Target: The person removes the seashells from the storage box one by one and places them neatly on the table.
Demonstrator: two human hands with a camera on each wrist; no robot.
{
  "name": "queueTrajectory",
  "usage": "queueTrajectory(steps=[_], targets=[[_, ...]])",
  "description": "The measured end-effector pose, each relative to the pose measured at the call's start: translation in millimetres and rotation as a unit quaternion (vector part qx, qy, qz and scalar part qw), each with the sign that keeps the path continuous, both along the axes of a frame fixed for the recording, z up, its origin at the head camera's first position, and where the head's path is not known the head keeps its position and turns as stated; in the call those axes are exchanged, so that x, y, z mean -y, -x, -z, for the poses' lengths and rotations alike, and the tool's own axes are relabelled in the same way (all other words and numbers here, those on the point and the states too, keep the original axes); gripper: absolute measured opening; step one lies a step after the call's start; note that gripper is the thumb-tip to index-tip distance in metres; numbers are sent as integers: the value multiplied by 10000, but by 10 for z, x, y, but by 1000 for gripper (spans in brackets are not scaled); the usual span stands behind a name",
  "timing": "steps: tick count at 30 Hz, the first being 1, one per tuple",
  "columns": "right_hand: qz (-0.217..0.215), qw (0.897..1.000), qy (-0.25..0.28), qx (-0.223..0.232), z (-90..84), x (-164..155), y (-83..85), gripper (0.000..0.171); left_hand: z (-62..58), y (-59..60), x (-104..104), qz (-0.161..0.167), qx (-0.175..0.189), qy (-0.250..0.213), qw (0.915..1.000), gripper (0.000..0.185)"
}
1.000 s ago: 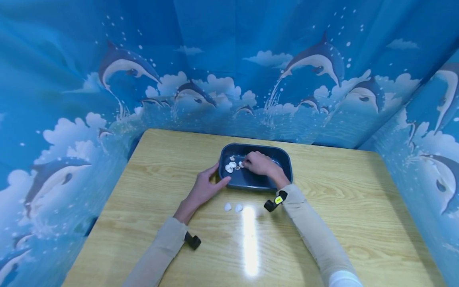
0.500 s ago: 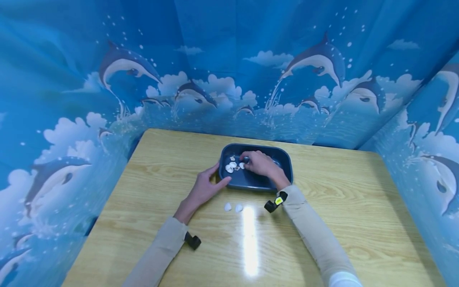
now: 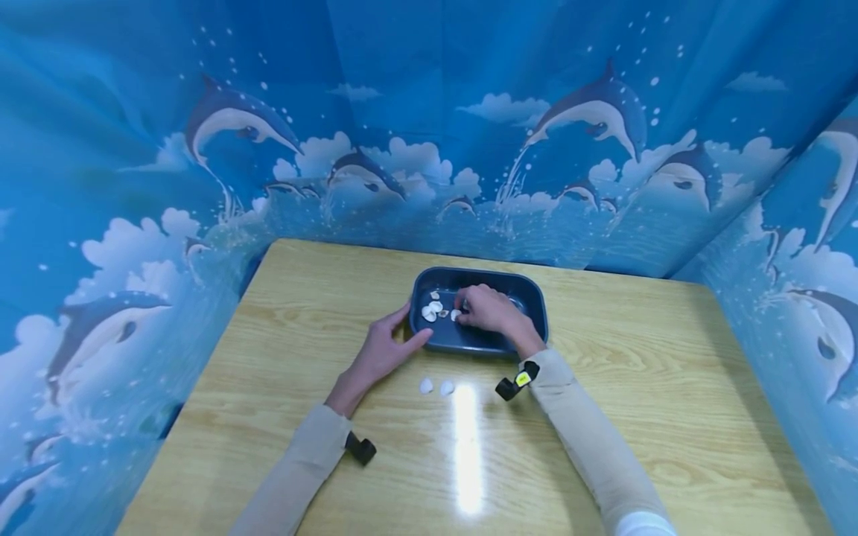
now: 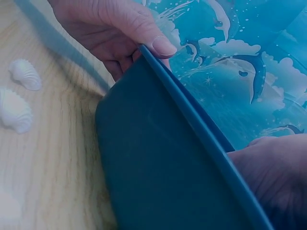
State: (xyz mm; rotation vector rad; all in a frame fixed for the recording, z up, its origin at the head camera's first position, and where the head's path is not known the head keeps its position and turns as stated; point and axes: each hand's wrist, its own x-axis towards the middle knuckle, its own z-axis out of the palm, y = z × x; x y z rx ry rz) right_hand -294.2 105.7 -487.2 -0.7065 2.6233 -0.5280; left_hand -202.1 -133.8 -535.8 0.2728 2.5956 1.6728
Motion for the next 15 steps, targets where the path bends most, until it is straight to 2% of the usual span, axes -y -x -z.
queueTrajectory(steps=[6, 15], targets=[[-65, 10000, 26, -1, -8, -8, -12, 25, -2, 13, 2, 65, -10, -22, 10000, 79], [-192, 9992, 256, 231, 10, -47, -20, 25, -7, 5, 9, 39, -21, -54, 10000, 77]])
